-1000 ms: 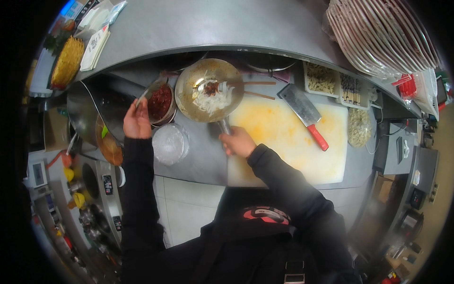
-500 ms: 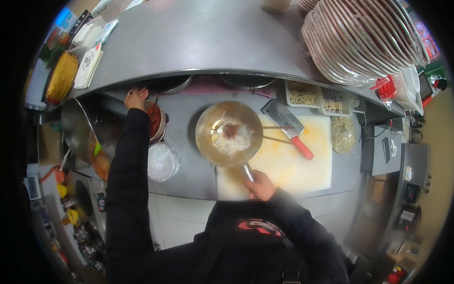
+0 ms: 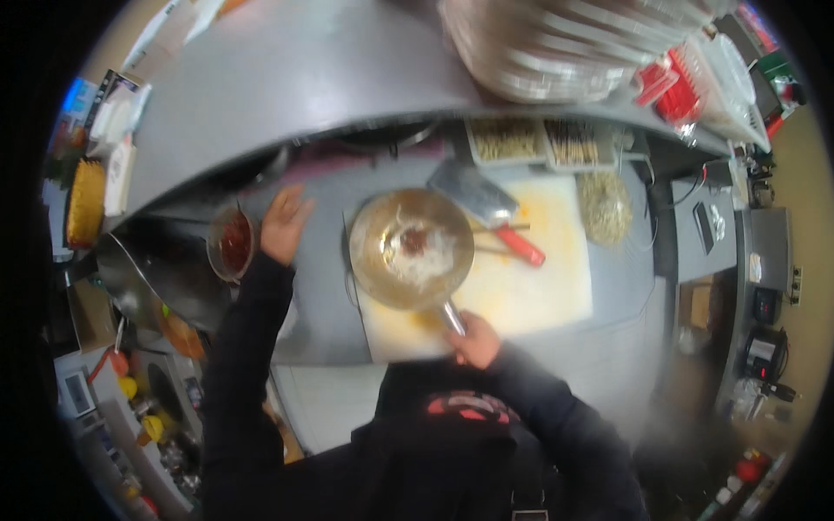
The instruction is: The person prepares a ramen wrap by mixing noodles with sauce in a small pan, then placing the mixture into a split flatbread. They add more sauce, fold the wrap, and place it into a plastic bag before setting it aside.
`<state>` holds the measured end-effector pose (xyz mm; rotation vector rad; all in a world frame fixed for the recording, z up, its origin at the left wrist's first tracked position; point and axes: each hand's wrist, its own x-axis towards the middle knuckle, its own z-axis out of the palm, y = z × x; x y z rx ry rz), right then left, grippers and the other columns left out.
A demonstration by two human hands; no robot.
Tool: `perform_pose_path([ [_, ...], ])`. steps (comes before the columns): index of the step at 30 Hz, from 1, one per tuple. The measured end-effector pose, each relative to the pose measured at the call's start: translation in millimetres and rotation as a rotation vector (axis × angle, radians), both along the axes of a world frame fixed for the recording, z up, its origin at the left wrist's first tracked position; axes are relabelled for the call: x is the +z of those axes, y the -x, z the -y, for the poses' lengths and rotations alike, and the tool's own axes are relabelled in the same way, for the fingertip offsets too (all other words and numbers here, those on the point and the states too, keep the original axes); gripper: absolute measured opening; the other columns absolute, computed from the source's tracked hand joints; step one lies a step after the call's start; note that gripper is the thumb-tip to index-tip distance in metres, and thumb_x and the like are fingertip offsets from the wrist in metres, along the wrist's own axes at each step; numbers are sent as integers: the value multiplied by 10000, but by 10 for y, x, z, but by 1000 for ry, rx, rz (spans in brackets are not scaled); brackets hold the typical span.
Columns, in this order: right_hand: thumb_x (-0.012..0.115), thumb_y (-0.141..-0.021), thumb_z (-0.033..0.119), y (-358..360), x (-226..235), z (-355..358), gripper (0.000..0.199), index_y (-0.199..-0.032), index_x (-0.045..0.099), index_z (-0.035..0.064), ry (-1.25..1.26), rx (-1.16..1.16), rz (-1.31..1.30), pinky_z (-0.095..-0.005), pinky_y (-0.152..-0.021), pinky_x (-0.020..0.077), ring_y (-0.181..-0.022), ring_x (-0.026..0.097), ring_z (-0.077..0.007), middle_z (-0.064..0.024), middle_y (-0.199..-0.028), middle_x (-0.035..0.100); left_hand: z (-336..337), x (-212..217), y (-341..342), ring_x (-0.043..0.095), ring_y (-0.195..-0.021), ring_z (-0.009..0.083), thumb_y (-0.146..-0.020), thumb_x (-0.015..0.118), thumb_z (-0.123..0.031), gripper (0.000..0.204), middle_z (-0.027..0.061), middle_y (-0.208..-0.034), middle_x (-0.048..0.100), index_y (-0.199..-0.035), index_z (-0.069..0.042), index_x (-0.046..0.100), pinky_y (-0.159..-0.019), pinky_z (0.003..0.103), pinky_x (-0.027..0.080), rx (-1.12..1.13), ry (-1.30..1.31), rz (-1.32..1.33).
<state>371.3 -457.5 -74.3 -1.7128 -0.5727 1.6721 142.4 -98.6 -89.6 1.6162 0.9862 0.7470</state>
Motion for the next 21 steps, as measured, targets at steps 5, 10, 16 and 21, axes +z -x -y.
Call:
perform_pose_path([
  [5, 627, -926, 98, -65, -77, 107, 157, -972, 512, 2, 27, -34, -71, -255, -451, 430, -461, 523, -111, -31, -665, 552, 4, -11, -1330, 680, -707, 269, -828, 775, -211, 665, 111, -736, 658, -1420, -91, 497, -692, 372, 549, -263, -556, -396],
  [10, 625, -921, 105, -75, -115, 164, 173, -1014, 522, 1, 91, -64, -138, -263, -474, 440, -494, 548, -119, -37, -683, 563, -4, -276, -1840, 704, -821, 362, -848, 724, -241, 521, 160, -839, 719, -1337, -108, 602, -769, 442, 570, -188, -655, -585],
  [16, 620, -933, 98, -159, -121, 198, 143, -990, 513, 23, 83, -46, -169, -253, -472, 430, -491, 544, -112, -26, -686, 559, -693, -530, -1698, 725, -796, 211, -913, 661, -239, 264, 85, -871, 749, -1135, -108, 718, -723, 324, 558, 26, -656, -341],
  [21, 613, -931, 105, -206, -130, 131, 140, -982, 510, 25, 62, -35, -180, -251, -475, 428, -495, 546, -110, -23, -690, 561, -1208, -542, -1687, 695, -795, 157, -965, 601, -268, 242, 79, -894, 739, -1011, -69, 731, -736, 288, 534, 290, -28, 122],
])
